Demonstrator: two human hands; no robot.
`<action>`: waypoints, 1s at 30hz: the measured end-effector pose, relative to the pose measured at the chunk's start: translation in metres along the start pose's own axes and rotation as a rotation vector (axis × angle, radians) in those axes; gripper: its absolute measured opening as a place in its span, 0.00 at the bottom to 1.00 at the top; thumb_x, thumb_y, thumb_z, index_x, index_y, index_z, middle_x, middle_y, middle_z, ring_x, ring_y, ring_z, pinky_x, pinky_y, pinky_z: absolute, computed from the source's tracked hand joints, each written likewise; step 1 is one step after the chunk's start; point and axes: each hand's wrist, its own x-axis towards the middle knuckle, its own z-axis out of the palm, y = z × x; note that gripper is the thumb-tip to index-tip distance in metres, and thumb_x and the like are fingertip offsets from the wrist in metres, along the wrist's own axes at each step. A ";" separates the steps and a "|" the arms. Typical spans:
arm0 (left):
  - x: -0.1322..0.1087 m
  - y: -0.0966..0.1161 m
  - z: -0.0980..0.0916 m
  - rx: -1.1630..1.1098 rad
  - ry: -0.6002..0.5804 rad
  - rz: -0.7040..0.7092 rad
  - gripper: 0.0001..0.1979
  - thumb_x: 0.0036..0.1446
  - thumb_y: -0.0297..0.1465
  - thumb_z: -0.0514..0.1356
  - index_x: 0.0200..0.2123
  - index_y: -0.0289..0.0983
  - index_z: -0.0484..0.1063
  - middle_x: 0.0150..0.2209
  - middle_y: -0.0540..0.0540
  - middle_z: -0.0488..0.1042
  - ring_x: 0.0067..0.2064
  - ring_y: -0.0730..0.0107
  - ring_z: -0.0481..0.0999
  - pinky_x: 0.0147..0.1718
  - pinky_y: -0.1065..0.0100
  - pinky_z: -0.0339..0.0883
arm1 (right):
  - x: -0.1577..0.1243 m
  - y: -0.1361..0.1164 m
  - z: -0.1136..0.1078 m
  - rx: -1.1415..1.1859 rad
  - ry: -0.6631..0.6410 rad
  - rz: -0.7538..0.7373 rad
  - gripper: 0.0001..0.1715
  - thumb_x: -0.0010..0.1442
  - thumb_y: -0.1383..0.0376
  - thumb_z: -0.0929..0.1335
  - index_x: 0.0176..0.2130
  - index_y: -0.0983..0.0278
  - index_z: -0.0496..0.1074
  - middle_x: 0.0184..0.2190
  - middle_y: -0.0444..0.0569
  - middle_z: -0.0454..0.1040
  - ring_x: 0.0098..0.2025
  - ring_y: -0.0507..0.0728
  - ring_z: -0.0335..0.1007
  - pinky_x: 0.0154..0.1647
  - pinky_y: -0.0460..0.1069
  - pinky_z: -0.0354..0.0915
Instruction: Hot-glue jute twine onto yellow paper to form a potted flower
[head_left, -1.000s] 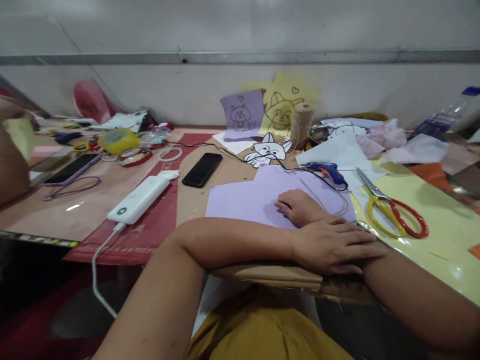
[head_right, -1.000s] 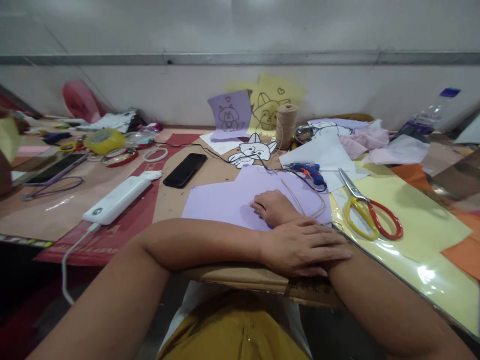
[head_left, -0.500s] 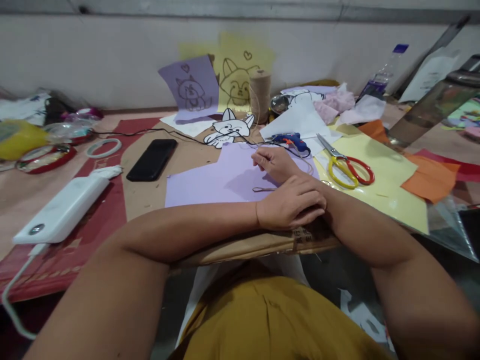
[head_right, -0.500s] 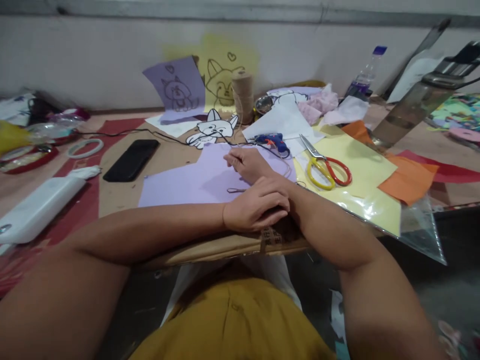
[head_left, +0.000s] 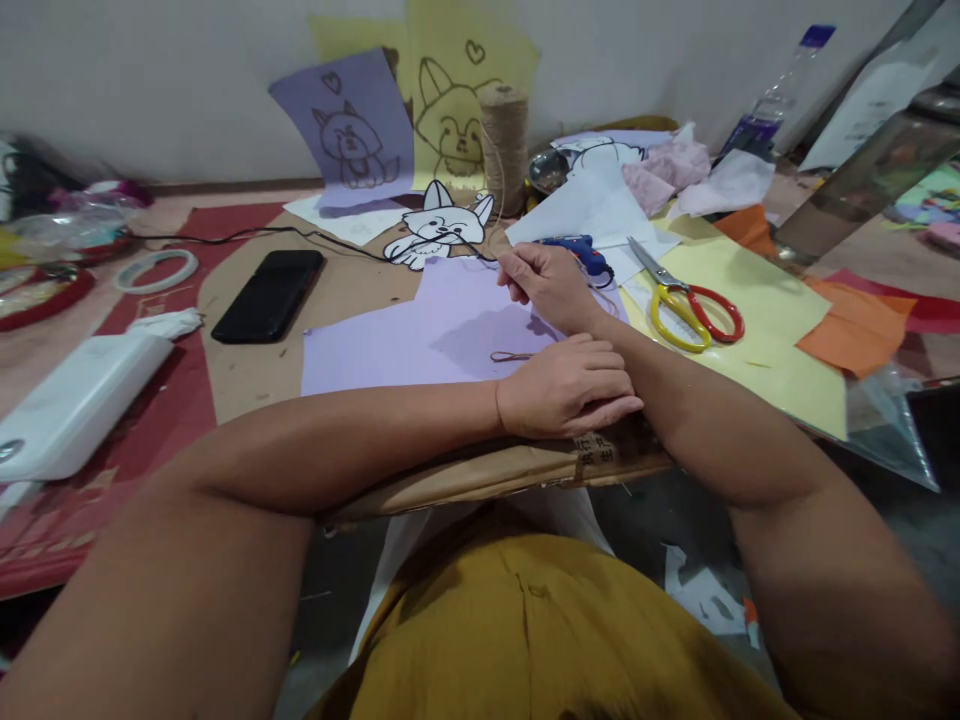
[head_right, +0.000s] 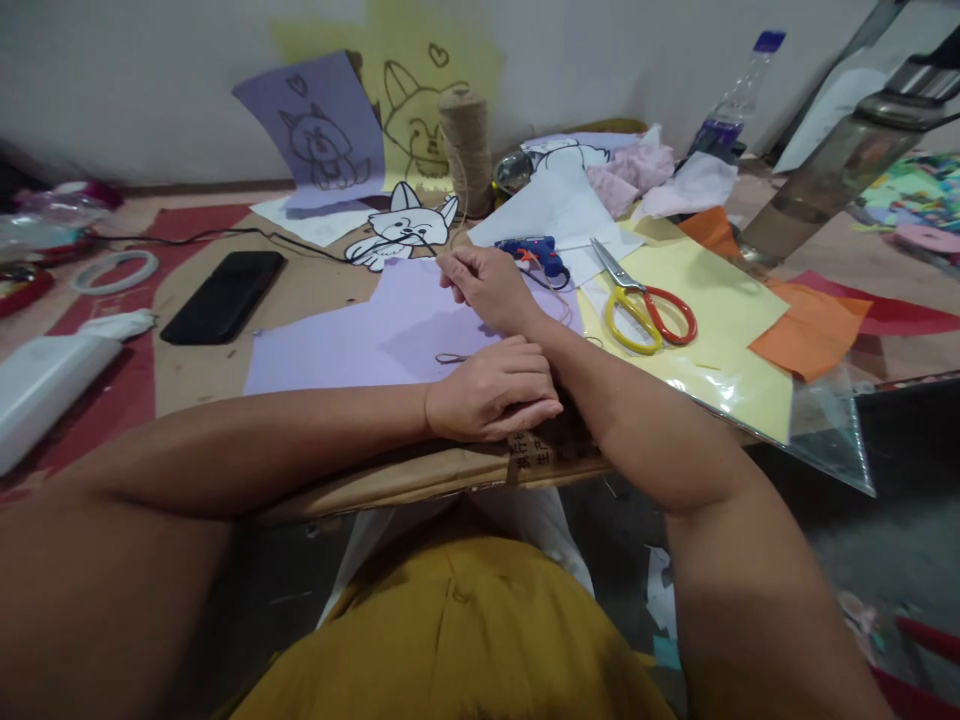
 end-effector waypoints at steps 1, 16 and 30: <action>0.000 0.000 0.001 0.009 0.012 0.013 0.26 0.75 0.40 0.43 0.32 0.35 0.73 0.32 0.42 0.76 0.36 0.66 0.70 0.41 0.63 0.61 | 0.000 0.000 0.001 -0.001 0.000 -0.003 0.34 0.67 0.40 0.62 0.29 0.66 0.72 0.19 0.41 0.68 0.23 0.47 0.63 0.29 0.45 0.58; -0.002 -0.002 0.001 -0.008 0.046 0.030 0.24 0.75 0.38 0.45 0.35 0.34 0.76 0.36 0.41 0.79 0.37 0.66 0.72 0.43 0.63 0.63 | 0.000 -0.006 -0.001 -0.057 -0.043 0.042 0.23 0.71 0.55 0.65 0.29 0.66 0.72 0.19 0.39 0.70 0.22 0.45 0.62 0.27 0.43 0.58; 0.004 -0.005 -0.009 -0.145 -0.219 -0.214 0.15 0.71 0.34 0.53 0.36 0.36 0.76 0.33 0.44 0.75 0.34 0.68 0.74 0.35 0.68 0.67 | -0.062 -0.104 -0.111 0.036 0.118 0.137 0.29 0.65 0.48 0.55 0.27 0.66 0.67 0.20 0.31 0.67 0.22 0.40 0.62 0.20 0.37 0.52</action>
